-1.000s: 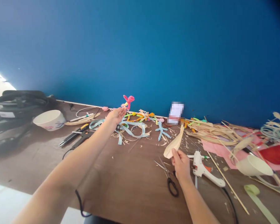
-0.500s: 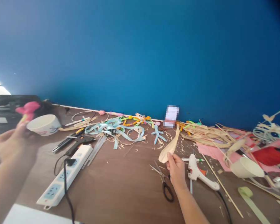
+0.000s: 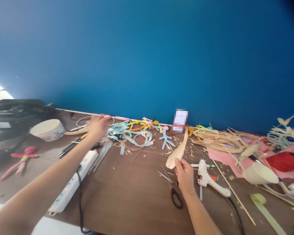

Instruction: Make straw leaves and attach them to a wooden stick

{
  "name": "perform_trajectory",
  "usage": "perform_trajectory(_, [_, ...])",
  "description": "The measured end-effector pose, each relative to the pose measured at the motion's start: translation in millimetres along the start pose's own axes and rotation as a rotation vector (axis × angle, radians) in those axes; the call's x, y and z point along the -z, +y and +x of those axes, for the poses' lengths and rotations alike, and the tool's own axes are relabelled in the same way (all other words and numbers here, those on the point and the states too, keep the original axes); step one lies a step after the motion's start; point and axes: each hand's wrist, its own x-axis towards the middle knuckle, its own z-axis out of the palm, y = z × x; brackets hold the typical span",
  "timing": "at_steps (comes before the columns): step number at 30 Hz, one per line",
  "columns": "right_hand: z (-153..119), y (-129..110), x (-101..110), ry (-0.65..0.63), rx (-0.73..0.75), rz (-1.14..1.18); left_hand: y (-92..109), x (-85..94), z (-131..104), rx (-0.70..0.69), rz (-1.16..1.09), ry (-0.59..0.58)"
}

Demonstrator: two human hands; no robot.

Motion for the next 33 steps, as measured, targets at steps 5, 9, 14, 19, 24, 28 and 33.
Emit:
perform_trajectory(5, [4.0, 3.1, 5.4, 0.036, 0.008, -0.031, 60.9, -101.1, 41.4, -0.038, 0.170, -0.410])
perform_trajectory(9, [7.1, 4.5, 7.1, 0.075, -0.001, -0.025, 68.1, -130.4, 51.3, 0.008, 0.191, -0.390])
perform_trajectory(14, [6.0, 6.6, 4.7, 0.035, -0.002, -0.029, 67.7, -132.0, 55.2, -0.001, 0.143, -0.244])
perform_trajectory(19, [5.3, 5.3, 4.7, 0.037, 0.000, -0.004, 80.6, -121.5, 71.7, 0.080, 0.067, -0.056])
perform_trajectory(24, [5.4, 3.2, 5.1, 0.040, 0.011, 0.006, 107.6, -119.8, 86.4, 0.080, 0.066, -0.297])
perform_trajectory(28, [5.5, 4.0, 4.5, 0.021, 0.006, -0.011, 139.6, -135.6, 87.3, -0.057, 0.020, -0.446])
perform_trajectory(33, [7.1, 4.3, 6.3, 0.030, 0.008, -0.023, 162.5, -161.5, 74.5, -0.036, 0.018, -0.555])
